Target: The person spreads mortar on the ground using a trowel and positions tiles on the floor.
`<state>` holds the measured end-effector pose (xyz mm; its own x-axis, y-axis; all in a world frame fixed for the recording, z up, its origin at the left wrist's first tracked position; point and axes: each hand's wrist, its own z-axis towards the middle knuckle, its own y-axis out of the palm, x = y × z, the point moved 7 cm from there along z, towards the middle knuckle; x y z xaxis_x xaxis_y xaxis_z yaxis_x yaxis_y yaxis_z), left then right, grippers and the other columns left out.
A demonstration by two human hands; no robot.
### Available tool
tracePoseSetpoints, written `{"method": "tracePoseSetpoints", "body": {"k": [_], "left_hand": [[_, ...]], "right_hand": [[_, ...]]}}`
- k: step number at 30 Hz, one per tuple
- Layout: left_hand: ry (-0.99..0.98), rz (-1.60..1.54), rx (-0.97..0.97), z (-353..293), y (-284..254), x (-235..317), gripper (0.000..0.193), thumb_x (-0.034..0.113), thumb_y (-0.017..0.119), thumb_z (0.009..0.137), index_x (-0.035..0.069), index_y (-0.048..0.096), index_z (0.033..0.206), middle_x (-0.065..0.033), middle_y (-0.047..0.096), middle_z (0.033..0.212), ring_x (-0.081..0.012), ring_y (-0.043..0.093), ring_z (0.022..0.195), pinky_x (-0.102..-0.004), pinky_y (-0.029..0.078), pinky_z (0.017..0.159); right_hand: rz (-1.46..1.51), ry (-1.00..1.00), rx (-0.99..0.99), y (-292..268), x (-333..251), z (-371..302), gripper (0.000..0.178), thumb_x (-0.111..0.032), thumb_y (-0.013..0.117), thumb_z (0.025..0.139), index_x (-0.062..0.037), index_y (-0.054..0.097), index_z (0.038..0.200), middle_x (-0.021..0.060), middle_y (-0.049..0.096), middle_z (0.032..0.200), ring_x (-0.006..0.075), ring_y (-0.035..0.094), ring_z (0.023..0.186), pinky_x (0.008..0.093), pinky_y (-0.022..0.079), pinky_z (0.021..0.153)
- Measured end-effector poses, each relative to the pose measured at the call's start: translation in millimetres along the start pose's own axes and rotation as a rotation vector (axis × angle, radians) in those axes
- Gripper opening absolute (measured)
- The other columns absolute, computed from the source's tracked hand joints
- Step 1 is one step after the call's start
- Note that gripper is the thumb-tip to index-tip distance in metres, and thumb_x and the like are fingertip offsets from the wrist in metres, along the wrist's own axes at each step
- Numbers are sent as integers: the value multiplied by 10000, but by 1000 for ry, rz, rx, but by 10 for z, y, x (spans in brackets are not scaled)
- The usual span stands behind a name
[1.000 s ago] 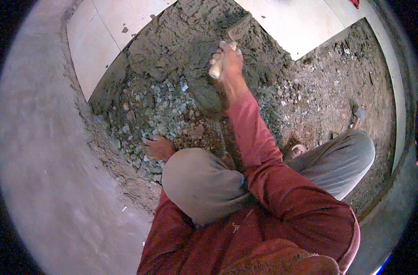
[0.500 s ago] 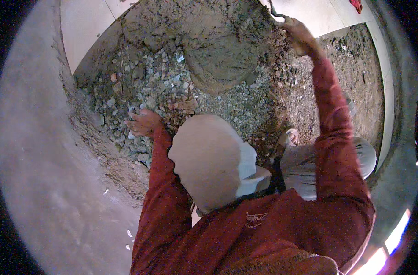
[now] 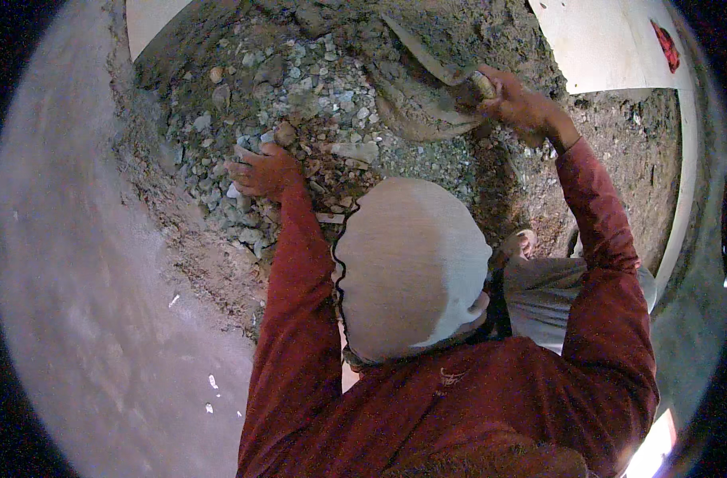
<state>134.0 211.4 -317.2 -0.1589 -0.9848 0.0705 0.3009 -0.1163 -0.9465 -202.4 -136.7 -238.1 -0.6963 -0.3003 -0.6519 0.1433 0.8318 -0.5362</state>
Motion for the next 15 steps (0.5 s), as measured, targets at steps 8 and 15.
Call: {"method": "tracePoseSetpoints", "body": {"k": [8, 15], "left_hand": [[-53, 21, -1, 19, -5, 15, 572, 393, 580, 917, 125, 506, 1418, -251, 400, 1525, -442, 469, 1325, -581, 273, 1144], [10, 29, 61, -6, -16, 20, 559, 400, 585, 903, 118, 536, 1384, -246, 440, 1494, -392, 500, 1301, -564, 284, 1140]], "right_hand": [[-702, -228, -221, -177, -691, 5, 647, -196, 686, 893, -93, 422, 1475, 220, 570, 1335, 411, 566, 1179, 416, 482, 1015], [-324, -165, -203, -771, -607, -94, 636, -26, 681, 784, -106, 524, 1395, 143, 702, 983, 222, 668, 792, 385, 569, 682]]}}
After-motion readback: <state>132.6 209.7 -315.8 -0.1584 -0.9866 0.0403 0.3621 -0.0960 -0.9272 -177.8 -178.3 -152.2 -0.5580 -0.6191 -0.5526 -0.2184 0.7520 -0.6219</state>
